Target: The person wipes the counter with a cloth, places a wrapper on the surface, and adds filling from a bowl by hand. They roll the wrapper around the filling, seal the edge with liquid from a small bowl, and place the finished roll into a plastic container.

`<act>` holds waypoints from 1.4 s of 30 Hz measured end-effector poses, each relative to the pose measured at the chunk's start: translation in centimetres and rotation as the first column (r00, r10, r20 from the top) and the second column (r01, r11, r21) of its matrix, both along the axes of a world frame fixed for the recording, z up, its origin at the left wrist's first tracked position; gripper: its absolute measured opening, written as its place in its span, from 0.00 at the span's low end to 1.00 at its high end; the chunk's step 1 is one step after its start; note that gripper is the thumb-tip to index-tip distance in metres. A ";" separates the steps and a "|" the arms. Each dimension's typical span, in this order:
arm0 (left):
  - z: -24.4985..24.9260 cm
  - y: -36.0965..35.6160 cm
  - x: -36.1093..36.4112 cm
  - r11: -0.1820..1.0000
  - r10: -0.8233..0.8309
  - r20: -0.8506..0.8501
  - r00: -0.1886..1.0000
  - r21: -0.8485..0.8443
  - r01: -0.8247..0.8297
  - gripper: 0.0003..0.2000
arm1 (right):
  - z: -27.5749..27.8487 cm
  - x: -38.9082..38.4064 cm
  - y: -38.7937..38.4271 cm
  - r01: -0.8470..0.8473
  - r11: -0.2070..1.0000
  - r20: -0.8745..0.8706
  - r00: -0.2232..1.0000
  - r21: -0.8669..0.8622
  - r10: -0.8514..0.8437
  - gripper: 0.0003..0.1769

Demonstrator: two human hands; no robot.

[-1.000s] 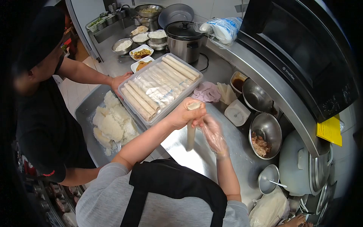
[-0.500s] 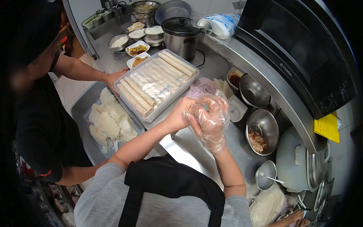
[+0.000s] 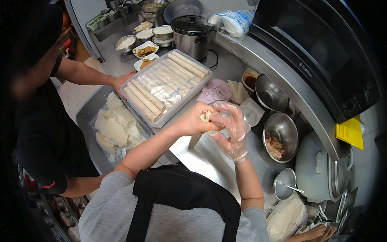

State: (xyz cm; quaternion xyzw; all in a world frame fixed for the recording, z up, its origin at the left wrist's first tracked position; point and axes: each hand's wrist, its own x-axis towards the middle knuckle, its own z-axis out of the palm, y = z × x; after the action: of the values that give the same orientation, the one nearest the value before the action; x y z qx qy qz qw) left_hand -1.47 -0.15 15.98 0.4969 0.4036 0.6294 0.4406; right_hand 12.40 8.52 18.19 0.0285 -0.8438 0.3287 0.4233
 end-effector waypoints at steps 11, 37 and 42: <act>-1.6 1.2 0.3 0.996 0.035 -0.240 0.970 0.082 -0.016 0.34 | 0.7 -1.7 1.6 -0.070 0.885 0.123 0.992 0.461 0.014 0.21; 0.9 -3.9 0.2 0.999 0.030 -0.163 0.986 0.033 -0.025 0.04 | 0.4 -0.8 -2.7 -0.146 0.989 0.138 0.980 -0.007 0.145 0.21; 1.7 -5.0 1.2 0.998 0.005 -0.082 0.997 -0.063 -0.010 0.04 | 1.1 -0.5 -1.9 -0.227 0.967 0.226 0.954 0.115 0.197 0.21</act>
State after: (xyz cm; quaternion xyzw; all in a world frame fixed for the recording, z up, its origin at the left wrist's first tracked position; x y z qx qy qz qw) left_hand -0.27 -5.10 17.68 0.5063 0.4428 0.5970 0.4372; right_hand 11.88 6.63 19.29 0.1133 -0.8971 0.3138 0.2896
